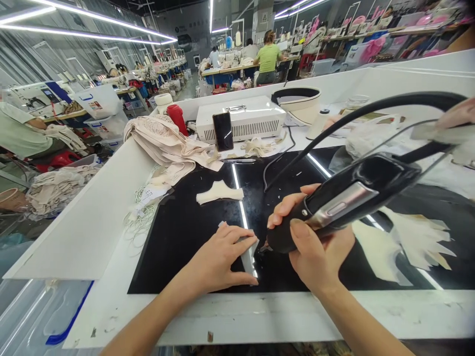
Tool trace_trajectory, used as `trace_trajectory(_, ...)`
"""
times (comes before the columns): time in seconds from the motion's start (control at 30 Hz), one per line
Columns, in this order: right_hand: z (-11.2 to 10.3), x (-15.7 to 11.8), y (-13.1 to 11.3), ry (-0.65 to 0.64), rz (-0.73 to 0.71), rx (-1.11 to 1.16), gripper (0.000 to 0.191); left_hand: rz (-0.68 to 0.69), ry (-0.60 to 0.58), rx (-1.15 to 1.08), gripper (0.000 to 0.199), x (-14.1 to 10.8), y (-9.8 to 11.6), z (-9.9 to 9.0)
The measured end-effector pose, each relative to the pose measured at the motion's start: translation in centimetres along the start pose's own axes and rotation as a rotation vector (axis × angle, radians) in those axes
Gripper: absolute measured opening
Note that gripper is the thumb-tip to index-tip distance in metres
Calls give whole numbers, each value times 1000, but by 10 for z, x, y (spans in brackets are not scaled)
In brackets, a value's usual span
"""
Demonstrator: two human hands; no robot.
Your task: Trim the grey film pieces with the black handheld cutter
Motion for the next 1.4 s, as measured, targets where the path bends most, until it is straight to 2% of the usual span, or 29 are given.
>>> trace_trajectory(0.23,6,4,6,-3,-8,-16,43,4,-13,-7,82,-2,-3,-1)
trace_trajectory(0.53,3,2,11,-11,6,-40,38,5,-1,-20,83,-2,-2,-1)
trace_trajectory(1.0,10,-9,7,-67,5,39,37,13,-31,-10,84,-4,-4,-1)
trace_trajectory(1.4,6,-18,-1,-114,4,82,38,2,-32,-26,85,-2,0,-5)
Point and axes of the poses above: each hand's wrist, its own x-axis towards the middle knuckle, its own z-axis out of the palm, y = z × x, the point moved 4 cm from there along x, towards the middle knuckle, and after that the axes turned 12 degrees about -x, right-handed, at the moved point
